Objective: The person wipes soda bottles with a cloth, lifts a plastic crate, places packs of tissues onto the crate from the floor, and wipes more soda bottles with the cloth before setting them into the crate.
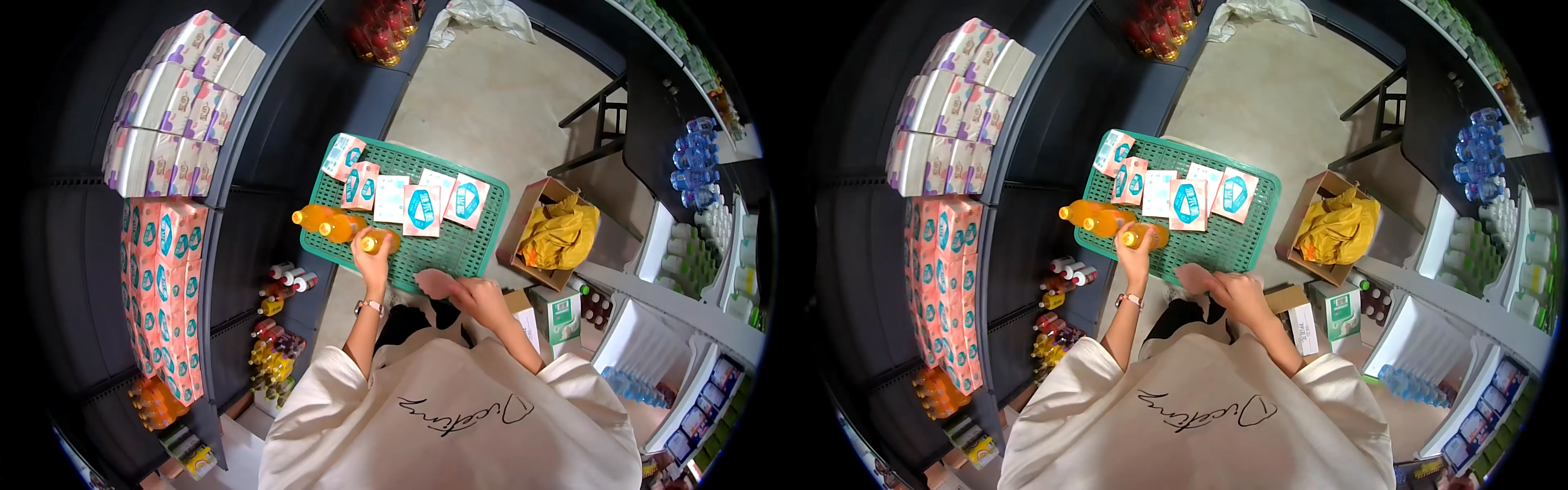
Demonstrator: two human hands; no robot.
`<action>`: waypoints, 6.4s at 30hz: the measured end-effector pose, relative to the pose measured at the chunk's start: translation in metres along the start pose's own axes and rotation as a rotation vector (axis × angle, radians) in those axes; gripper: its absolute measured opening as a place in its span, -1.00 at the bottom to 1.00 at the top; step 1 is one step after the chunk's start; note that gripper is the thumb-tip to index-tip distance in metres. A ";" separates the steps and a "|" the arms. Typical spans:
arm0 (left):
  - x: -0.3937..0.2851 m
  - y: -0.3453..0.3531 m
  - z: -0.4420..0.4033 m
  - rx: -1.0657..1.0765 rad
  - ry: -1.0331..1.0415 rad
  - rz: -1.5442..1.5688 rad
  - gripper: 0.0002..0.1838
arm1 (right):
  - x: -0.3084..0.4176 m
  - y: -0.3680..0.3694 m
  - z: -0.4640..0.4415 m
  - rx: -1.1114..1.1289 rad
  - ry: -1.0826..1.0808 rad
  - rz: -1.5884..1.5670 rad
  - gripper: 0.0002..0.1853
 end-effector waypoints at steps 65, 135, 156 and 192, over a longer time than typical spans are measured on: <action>0.103 -0.405 0.688 -1.086 -0.264 0.386 -0.70 | 0.355 0.488 0.329 1.743 -0.112 -0.332 -0.68; 0.217 -0.774 0.450 1.079 0.352 0.242 -0.36 | 0.642 0.528 0.351 -0.264 0.226 -0.328 -0.58; 0.050 -0.471 0.631 2.558 -0.835 -0.123 -0.52 | 0.413 0.439 0.677 -1.795 -0.470 -1.447 -0.71; -0.212 -0.203 0.539 2.080 -2.050 0.228 -0.73 | 0.192 0.202 0.517 -1.999 -0.397 -1.237 -0.62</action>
Point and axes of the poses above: each hand's wrist, its own z-axis away from the middle knuckle, its own y-axis out of the palm, x = y × z, the point moved 4 cm from there along -z, towards the middle knuckle, and after that the axes turned 7 degrees about x, right-handed, at the moved point
